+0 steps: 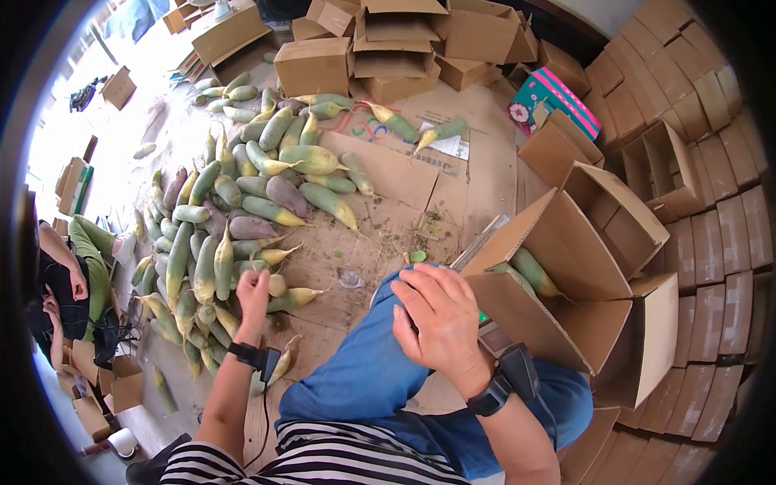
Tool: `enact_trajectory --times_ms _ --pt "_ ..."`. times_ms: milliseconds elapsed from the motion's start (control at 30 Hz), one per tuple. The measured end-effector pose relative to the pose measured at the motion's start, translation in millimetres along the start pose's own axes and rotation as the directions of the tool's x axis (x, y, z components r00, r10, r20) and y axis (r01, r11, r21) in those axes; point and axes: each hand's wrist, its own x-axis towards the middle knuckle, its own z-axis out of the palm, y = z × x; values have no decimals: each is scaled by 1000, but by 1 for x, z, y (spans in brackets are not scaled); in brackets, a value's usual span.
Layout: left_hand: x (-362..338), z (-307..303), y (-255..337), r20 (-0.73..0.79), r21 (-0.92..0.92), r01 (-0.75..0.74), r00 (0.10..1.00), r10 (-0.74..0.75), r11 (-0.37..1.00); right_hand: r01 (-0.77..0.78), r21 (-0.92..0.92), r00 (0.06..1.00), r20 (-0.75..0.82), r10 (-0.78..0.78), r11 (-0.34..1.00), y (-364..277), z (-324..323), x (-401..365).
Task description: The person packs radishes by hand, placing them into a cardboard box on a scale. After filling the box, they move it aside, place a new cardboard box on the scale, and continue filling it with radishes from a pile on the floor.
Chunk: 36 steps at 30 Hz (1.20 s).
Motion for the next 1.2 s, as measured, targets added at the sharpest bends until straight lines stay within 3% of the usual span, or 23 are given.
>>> enact_trajectory --times_ms 67,100,200,233,367,400,433,467,500,533,567,600,667,700,733,767,800,867,933,1000,1033,1100,1200 --pt "8 -9 49 62 -242 64 997 -50 968 0 -1 1000 -14 0 1000 0 0 -1" --pt "5 -11 81 66 -245 53 997 -38 968 12 -3 1000 -16 -12 1000 1 0 -1" --pt "-16 -11 177 315 -380 48 946 81 924 -1 -12 999 -41 0 1000 1 -2 -5" --pt "-25 -10 203 336 -386 40 937 100 922 -14 -4 999 -49 14 1000 1 -2 -6" --pt "-70 -2 298 461 -641 -92 748 477 762 -189 72 982 -8 190 979 -3 -17 -1" --pt "-79 1 315 484 -653 -83 719 500 753 -182 205 975 -86 203 962 -3 -20 5" --pt "-86 4 329 463 -740 -103 638 615 665 -149 337 963 -162 213 930 1 -28 9" --pt "-94 7 343 420 -816 -113 558 715 567 -157 321 958 -180 223 934 7 -41 9" --pt "-102 10 359 422 -822 -110 542 726 559 -94 237 968 -205 145 967 12 -55 9" --pt "-112 15 375 427 -863 12 552 716 506 -28 152 974 -219 61 988 18 -68 10" --pt "-118 21 386 436 -886 131 563 702 445 -67 137 960 -260 101 988 26 -82 8" --pt "-122 30 393 438 -886 133 556 707 445 -109 124 943 -300 142 986 35 -97 4" --pt "-126 48 401 336 -838 -221 510 792 498 -365 177 862 -308 403 914 54 -134 -2" --pt "-122 55 391 336 -841 -217 507 794 495 -428 212 815 -329 476 879 68 -147 -7" --pt "-113 63 373 491 -604 -541 325 808 585 -472 126 805 -342 485 872 86 -155 -15" --pt "-109 74 354 667 -306 -814 186 721 493 -538 16 794 -326 513 843 107 -156 -28" --pt "-113 87 328 750 -226 -874 127 649 431 -555 -29 799 -297 523 832 125 -155 -41" --pt "-121 99 302 825 -148 -924 81 559 353 -635 -148 772 -145 619 758 173 -139 -78" --pt "-127 104 298 767 -65 -940 167 620 334 -677 -239 705 63 707 696 211 -120 -116" --pt "-124 106 299 768 -81 -941 152 623 330 -685 -395 552 267 790 612 231 -104 -139" --pt "-121 106 300 770 -106 -939 132 625 328 -684 -384 559 272 784 620 237 -99 -146" --pt "-119 107 300 772 -109 -937 131 622 332 -607 -513 476 377 795 607 240 -92 -155" --pt "-118 110 300 772 -127 -928 130 622 351 -670 -199 686 201 699 715 243 -100 -138"
